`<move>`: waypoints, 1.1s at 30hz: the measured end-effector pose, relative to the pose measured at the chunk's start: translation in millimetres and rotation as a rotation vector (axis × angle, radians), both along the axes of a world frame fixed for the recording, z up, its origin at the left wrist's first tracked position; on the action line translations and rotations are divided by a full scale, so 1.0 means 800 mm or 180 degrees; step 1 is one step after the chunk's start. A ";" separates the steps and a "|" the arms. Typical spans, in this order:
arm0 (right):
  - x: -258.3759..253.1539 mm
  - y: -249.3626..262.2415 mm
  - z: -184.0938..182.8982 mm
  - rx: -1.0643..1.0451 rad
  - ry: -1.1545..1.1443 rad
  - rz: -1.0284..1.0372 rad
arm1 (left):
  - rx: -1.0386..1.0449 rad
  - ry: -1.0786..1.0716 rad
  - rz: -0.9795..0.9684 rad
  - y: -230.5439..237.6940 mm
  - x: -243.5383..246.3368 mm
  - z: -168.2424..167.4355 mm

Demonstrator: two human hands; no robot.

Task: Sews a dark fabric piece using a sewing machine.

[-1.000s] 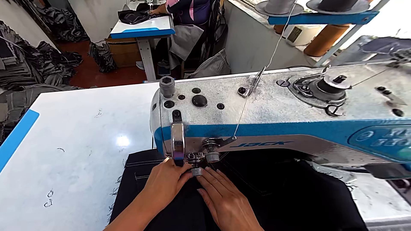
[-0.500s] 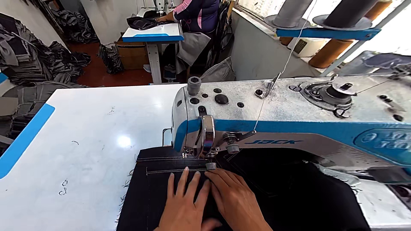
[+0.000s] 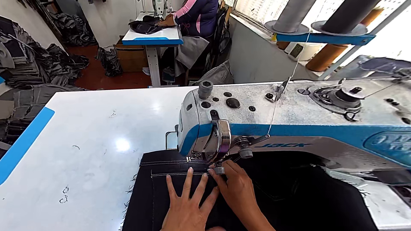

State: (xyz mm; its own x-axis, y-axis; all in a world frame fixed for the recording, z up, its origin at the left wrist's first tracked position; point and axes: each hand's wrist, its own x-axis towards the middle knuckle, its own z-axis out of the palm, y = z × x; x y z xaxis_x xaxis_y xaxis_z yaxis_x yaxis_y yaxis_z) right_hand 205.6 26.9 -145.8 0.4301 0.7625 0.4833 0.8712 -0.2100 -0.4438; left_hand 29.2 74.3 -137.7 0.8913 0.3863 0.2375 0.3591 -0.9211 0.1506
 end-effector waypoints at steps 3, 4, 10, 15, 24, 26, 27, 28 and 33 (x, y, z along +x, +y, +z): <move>0.001 0.001 -0.001 0.0078 0.0095 -0.0038 | -0.0040 -0.0058 -0.0120 0.006 0.002 0.000; 0.001 0.001 -0.002 0.0092 0.0112 -0.0025 | -0.0040 -0.0074 -0.0152 0.006 0.001 -0.001; 0.004 -0.002 -0.009 0.0204 -0.0012 0.0154 | -0.0204 -0.0177 -0.0135 0.006 -0.005 -0.005; 0.007 -0.003 -0.009 0.0208 -0.0029 0.0243 | -0.0032 0.0044 -0.0020 0.007 -0.006 -0.001; 0.005 -0.004 -0.007 0.0202 -0.0100 0.0238 | -0.0205 0.0174 0.0016 0.001 -0.005 0.005; 0.005 -0.004 -0.008 0.0203 -0.0097 0.0192 | -0.0119 0.0080 0.0014 0.004 -0.004 0.002; 0.005 -0.005 -0.007 0.0199 -0.0085 0.0167 | -0.0059 0.0042 0.0011 0.006 -0.004 0.001; 0.004 -0.006 -0.007 0.0198 -0.0064 0.0152 | -0.0030 0.0020 0.0012 0.007 -0.003 -0.001; -0.002 -0.015 -0.002 0.0206 -0.0215 0.0226 | -0.0035 0.0102 -0.0008 0.009 -0.003 0.000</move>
